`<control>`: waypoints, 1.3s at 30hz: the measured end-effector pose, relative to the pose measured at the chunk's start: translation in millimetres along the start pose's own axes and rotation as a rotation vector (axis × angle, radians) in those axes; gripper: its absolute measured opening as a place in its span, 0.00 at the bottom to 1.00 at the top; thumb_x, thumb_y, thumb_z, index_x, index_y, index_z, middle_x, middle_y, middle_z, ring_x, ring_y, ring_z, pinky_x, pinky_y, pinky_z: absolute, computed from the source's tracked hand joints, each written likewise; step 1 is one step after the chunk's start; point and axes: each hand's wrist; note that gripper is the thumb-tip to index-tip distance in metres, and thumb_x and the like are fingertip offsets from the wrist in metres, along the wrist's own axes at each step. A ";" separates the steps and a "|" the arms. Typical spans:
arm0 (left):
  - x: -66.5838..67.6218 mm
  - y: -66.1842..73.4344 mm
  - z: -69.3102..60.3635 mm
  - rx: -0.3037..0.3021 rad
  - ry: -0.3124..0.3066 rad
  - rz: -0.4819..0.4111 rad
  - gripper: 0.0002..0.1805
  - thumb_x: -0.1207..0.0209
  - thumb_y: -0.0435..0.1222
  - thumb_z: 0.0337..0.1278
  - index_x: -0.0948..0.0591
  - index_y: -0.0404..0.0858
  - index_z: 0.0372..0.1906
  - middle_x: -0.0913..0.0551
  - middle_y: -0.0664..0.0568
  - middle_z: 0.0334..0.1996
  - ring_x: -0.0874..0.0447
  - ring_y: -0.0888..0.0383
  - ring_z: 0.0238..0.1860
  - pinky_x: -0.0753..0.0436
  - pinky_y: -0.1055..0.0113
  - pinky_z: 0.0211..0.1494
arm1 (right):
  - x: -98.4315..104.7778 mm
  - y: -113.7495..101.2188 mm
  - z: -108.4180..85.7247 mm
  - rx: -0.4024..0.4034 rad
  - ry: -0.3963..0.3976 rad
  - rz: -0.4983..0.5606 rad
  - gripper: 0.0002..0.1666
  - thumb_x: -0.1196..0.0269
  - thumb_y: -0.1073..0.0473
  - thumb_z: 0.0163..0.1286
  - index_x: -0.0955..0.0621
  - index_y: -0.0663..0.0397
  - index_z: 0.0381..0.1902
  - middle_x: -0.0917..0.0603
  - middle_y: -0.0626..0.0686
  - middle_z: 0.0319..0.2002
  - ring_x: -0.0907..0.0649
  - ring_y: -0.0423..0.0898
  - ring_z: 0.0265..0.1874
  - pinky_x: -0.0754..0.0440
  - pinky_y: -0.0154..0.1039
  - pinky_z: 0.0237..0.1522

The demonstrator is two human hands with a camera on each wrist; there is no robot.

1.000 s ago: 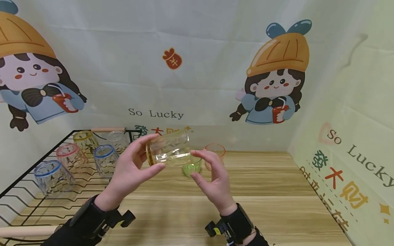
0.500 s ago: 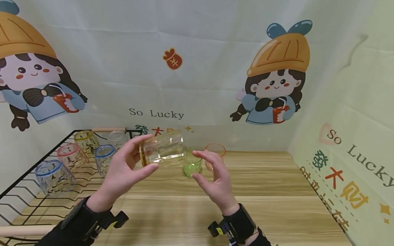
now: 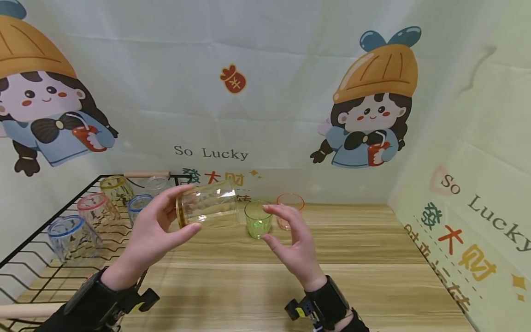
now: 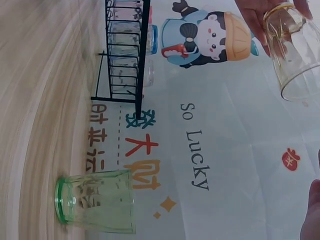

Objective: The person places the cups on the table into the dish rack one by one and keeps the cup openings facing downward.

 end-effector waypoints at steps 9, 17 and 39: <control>7.5 0.7 -3.3 0.019 0.004 0.018 0.39 0.26 0.25 0.44 0.28 0.37 0.66 0.21 0.48 0.53 0.23 0.58 0.53 0.21 0.72 0.58 | 7.7 1.8 -4.4 -0.022 -0.026 -0.047 0.31 0.34 0.62 0.68 0.29 0.76 0.61 0.22 0.59 0.61 0.27 0.51 0.63 0.34 0.44 0.69; 18.9 4.4 -1.0 0.018 0.013 0.055 0.39 0.27 0.26 0.45 0.27 0.37 0.66 0.21 0.48 0.53 0.23 0.60 0.52 0.22 0.74 0.58 | 14.7 2.3 -8.3 -0.070 -0.041 -0.075 0.30 0.34 0.63 0.67 0.29 0.76 0.61 0.23 0.60 0.61 0.27 0.50 0.63 0.36 0.44 0.70; 46.4 9.1 -2.3 0.050 0.021 0.245 0.38 0.27 0.29 0.47 0.28 0.38 0.67 0.22 0.50 0.51 0.24 0.62 0.49 0.24 0.80 0.55 | 29.3 -2.3 -13.7 -0.227 -0.093 -0.236 0.36 0.36 0.83 0.54 0.27 0.70 0.63 0.23 0.63 0.60 0.28 0.45 0.63 0.35 0.40 0.69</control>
Point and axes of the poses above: each hand's wrist, its own z-axis towards the middle knuckle, its own x-axis out of the back of the hand, y = z × x
